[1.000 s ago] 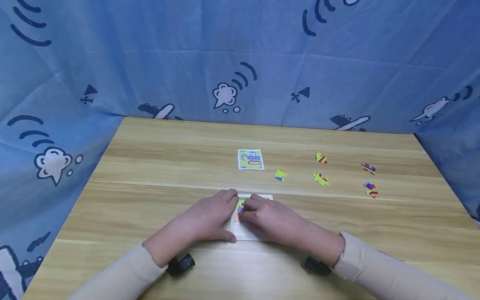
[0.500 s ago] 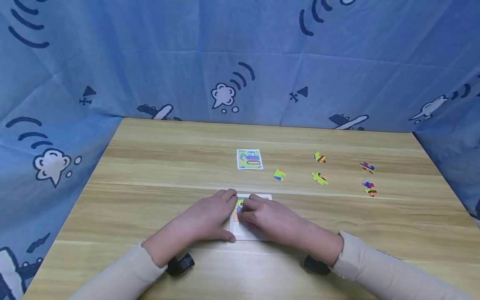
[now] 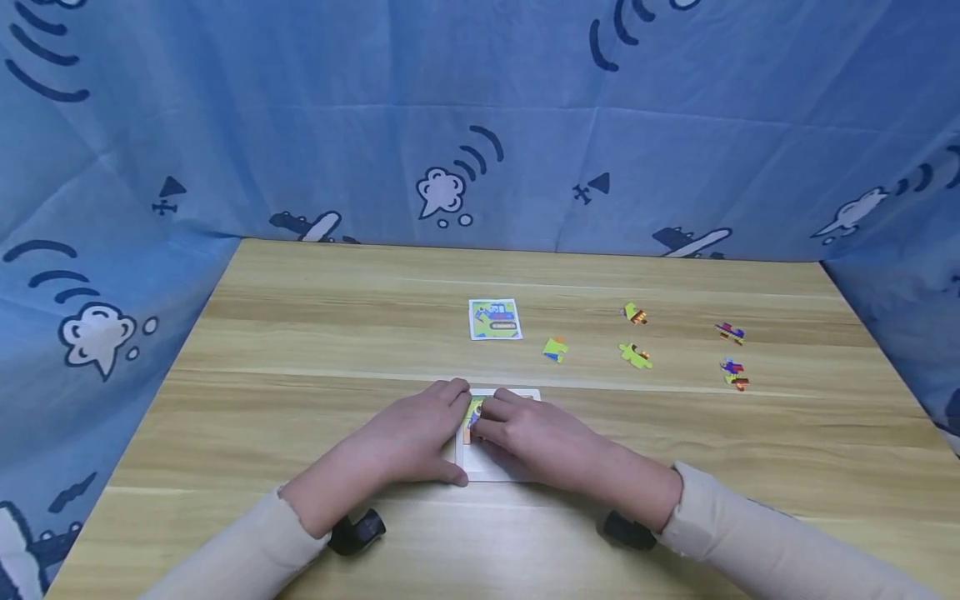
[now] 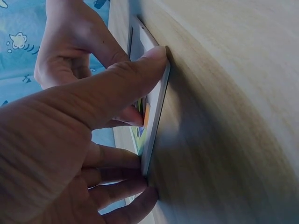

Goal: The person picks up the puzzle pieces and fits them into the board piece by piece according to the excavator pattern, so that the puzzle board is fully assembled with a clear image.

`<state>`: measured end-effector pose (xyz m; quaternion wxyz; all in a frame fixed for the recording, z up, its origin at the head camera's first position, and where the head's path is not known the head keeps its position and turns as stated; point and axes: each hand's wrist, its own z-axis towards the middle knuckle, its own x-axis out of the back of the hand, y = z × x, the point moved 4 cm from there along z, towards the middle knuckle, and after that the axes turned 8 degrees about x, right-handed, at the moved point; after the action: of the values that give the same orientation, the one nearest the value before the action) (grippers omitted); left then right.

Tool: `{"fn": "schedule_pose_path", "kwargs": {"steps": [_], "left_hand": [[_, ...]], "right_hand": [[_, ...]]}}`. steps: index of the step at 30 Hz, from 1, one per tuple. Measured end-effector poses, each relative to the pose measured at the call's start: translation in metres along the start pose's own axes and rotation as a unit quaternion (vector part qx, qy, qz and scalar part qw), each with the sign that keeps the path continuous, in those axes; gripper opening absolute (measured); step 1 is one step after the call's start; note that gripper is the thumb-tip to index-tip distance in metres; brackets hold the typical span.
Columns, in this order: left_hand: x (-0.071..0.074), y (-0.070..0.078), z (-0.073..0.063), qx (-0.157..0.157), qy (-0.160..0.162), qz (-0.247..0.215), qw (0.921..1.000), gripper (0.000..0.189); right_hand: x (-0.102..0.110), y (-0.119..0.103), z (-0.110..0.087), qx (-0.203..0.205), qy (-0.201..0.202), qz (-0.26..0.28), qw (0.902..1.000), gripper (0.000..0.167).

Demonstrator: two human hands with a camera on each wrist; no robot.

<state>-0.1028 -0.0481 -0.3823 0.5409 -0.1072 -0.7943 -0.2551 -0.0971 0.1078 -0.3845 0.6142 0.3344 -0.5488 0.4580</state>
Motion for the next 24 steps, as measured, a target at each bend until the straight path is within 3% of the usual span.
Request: {"fn": "schedule_pose_path", "kwargs": {"steps": [12,24], "left_hand": [[0.001,0.000,-0.001,-0.001,0.005,-0.003,1.0000,0.096],[0.000,0.000,0.000,0.010,-0.005,-0.002,0.9999,0.100]], "right_hand": [[0.002,0.001,-0.003,0.015,-0.007,0.011,0.9998,0.018],[0.011,0.018,-0.024,-0.036,0.005,0.054,0.9979,0.027]]}}
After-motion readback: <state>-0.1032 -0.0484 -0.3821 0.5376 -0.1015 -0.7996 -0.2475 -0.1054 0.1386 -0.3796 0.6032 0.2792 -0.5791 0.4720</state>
